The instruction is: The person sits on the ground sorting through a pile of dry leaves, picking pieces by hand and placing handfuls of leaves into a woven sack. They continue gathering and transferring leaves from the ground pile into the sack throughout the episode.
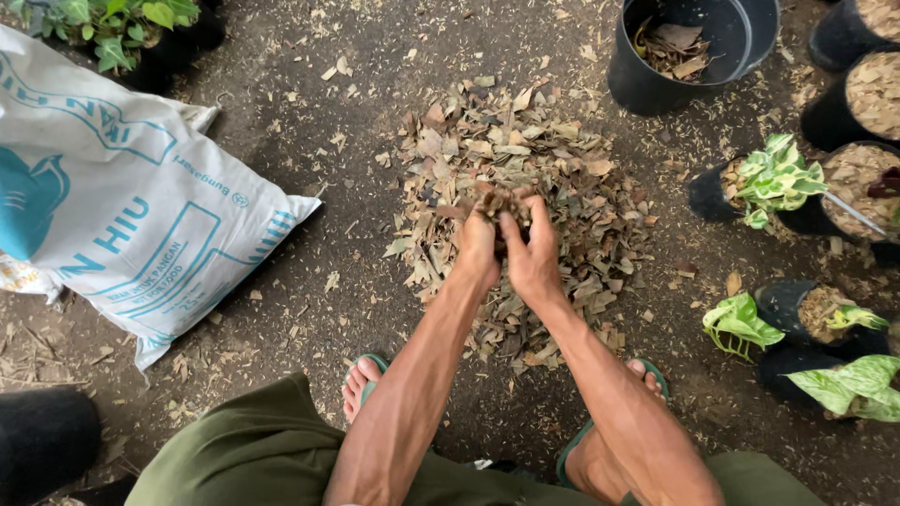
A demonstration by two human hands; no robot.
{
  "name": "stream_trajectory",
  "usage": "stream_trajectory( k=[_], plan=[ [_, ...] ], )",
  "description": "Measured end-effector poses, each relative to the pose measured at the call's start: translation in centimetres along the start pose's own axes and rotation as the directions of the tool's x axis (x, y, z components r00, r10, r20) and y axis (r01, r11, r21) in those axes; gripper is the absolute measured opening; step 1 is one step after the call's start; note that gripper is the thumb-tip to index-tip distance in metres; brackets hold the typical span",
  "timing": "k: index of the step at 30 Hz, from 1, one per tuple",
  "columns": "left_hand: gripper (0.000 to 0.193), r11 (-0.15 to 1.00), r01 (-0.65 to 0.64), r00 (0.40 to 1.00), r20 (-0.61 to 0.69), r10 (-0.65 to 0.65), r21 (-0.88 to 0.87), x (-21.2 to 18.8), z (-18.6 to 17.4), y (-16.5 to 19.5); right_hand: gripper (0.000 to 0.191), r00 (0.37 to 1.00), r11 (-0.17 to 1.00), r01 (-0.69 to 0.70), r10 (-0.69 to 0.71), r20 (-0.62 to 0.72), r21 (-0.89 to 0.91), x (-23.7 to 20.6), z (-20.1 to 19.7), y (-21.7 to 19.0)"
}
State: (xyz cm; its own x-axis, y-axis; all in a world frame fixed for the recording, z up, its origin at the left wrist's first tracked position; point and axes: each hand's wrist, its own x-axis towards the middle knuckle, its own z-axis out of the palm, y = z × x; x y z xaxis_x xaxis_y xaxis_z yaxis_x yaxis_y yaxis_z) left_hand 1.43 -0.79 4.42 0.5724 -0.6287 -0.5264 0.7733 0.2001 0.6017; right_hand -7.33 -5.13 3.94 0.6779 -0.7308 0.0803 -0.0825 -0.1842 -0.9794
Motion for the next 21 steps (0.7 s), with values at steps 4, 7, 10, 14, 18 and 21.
stream_trajectory(
  k=[4,7,10,14,18,21],
  plan=[
    [0.034,0.79,-0.178,0.925,-0.175,0.338,0.586,1.5,-1.5,-2.0,0.01,0.999,0.998,-0.043,0.043,0.017,0.05,0.6,-0.3,-0.6],
    [0.032,0.489,-0.457,0.799,0.101,0.593,0.743,1.2,-2.1,-1.8,0.009,0.996,0.987,-0.057,0.066,0.059,-0.15,0.9,-1.3,-1.9],
    [0.031,0.312,-0.501,0.769,0.25,0.588,0.808,0.2,-1.1,0.3,0.009,0.976,0.872,-0.179,0.217,0.032,-0.455,1.1,-2.0,-3.3],
    [0.054,0.316,-0.115,0.909,-0.029,0.416,0.942,-1.7,2.1,3.8,0.023,0.972,0.838,-0.169,0.23,0.054,-0.519,1.9,-2.9,-4.2],
    [0.095,0.249,-0.07,0.912,-0.04,0.409,0.966,-2.4,2.9,5.3,0.047,0.882,0.768,-0.427,0.471,-0.033,-0.478,3.0,-4.9,-2.4],
    [0.064,0.144,-0.212,0.807,0.09,0.583,0.966,-1.5,-0.4,4.2,0.066,0.935,0.876,-0.329,0.249,-0.251,-0.354,3.0,-7.1,1.2]
  ],
)
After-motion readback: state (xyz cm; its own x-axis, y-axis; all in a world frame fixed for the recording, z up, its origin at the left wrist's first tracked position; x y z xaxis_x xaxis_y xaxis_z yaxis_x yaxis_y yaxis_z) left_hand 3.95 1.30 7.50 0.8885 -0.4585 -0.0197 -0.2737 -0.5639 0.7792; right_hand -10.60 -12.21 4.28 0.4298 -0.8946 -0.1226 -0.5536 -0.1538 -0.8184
